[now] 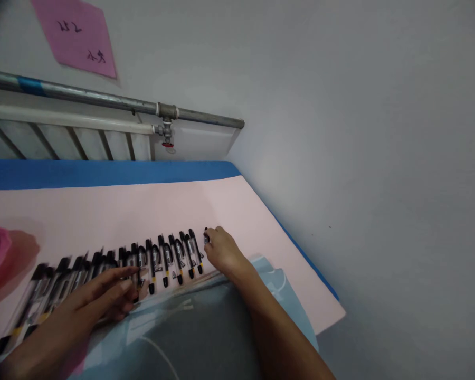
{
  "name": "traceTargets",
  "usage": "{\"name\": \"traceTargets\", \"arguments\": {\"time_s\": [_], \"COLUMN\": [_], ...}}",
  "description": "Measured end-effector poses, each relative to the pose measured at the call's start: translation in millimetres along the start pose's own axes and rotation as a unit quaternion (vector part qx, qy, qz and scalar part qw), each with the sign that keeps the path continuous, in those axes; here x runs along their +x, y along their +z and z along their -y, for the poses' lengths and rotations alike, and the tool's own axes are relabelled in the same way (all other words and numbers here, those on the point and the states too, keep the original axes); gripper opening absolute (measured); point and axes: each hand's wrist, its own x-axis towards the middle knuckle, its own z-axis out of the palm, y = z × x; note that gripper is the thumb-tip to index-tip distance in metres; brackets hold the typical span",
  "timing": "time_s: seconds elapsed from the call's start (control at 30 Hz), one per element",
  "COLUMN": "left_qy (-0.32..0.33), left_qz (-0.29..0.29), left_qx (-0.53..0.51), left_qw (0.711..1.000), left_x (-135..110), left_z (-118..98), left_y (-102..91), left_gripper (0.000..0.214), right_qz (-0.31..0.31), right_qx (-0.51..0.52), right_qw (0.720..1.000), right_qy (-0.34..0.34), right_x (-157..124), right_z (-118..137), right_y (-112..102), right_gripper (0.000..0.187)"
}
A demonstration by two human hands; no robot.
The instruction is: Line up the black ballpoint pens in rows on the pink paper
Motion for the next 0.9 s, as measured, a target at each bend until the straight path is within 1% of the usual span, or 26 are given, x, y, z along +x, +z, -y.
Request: {"name": "traceTargets", "arguments": {"time_s": [0.13,0.33,0.47,0.6,0.7,0.8,0.9], "left_qy": [0.007,0.014,0.015,0.013,0.012,0.013,0.018], "left_qz": [-0.006,-0.012,-0.007,-0.019,-0.016,-0.012,-0.047], "left_qx": [0.008,0.008,0.003,0.0,0.005,0.002,-0.005], "left_qw": [1.0,1.0,1.0,1.0,1.0,1.0,0.999], "left_x": [-0.3,-0.6,-1.1,-0.5,-0.7,-2.3,-2.7], "left_z": [0.9,1.3,0.2,0.6,0.8,-1.9,-8.0], "left_y": [0.6,-0.1,0.3,0.4,-0.8,-2.6,-6.8], "left_gripper": [0.05,0.05,0.049,0.048,0.049,0.052,0.052], "right_qz": [-0.018,-0.002,0.015,0.021,0.011,0.0,-0.013], "right_qx": [-0.002,0.027,0.04,0.042,0.053,0.074,0.077], "right_qw": [1.0,0.999,0.997,0.997,0.997,0.996,0.997], "right_qy": [-0.013,-0.04,-0.058,-0.065,-0.062,-0.042,-0.03], "right_x": [3.0,2.0,-0.8,-1.5,-1.0,0.0,1.8], "right_z": [-1.6,3.5,6.7,8.2,7.8,5.6,1.4], "right_y": [3.2,2.4,0.5,-0.5,-0.4,0.2,2.2], "right_gripper": [0.027,0.029,0.023,0.019,0.016,0.015,0.015]}}
